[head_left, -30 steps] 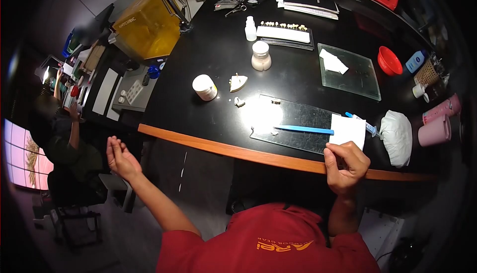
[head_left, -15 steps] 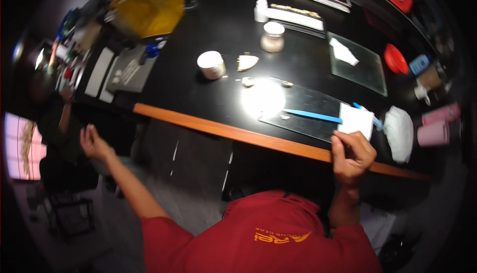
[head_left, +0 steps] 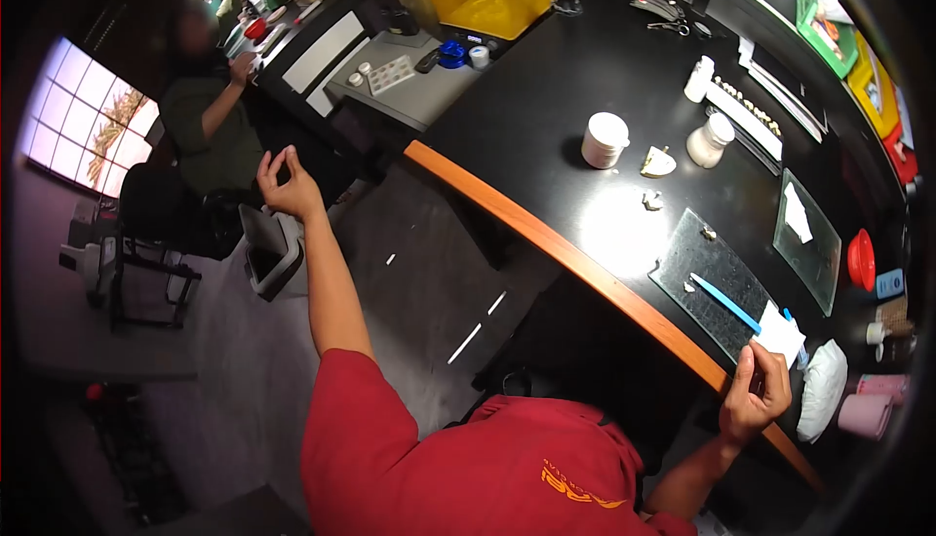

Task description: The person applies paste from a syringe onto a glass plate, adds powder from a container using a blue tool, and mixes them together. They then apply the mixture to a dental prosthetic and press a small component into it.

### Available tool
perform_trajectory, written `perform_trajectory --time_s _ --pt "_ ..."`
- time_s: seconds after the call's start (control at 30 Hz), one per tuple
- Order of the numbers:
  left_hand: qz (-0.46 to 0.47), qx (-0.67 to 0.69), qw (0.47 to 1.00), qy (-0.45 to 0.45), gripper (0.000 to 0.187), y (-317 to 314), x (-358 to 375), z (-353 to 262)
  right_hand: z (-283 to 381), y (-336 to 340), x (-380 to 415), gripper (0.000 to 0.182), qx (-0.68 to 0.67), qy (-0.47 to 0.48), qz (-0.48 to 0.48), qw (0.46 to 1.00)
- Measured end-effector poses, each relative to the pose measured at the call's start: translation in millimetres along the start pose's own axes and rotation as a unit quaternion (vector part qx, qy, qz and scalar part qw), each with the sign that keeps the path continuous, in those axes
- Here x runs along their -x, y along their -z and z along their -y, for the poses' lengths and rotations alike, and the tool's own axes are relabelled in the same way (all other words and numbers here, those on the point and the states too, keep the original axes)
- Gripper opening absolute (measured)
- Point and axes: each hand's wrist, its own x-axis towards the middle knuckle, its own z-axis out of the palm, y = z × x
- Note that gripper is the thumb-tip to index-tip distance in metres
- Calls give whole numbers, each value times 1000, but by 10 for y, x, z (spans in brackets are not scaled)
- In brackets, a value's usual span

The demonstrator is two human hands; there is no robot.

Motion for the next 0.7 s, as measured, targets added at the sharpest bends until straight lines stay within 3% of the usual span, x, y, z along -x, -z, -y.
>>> perform_trajectory --time_s 0.17,0.3,0.4,0.53,0.7 --pt "6 20 999 -35 37 -12 -27 -2 -61 -11 -3 9 8 39 -6 999" --pt "4 -3 997 -82 37 -34 -80 93 4 11 -11 9 17 10 -2 1000" --pt "-22 -36 990 -131 18 -71 -107 204 77 7 -19 8 24 -8 -8 1000" --pt "-4 -31 992 -120 15 -99 -173 391 109 4 -34 10 0 -28 -26 999" --pt "-11 -74 991 -110 25 -56 -237 642 106 22 -38 11 -17 -25 -35 999"
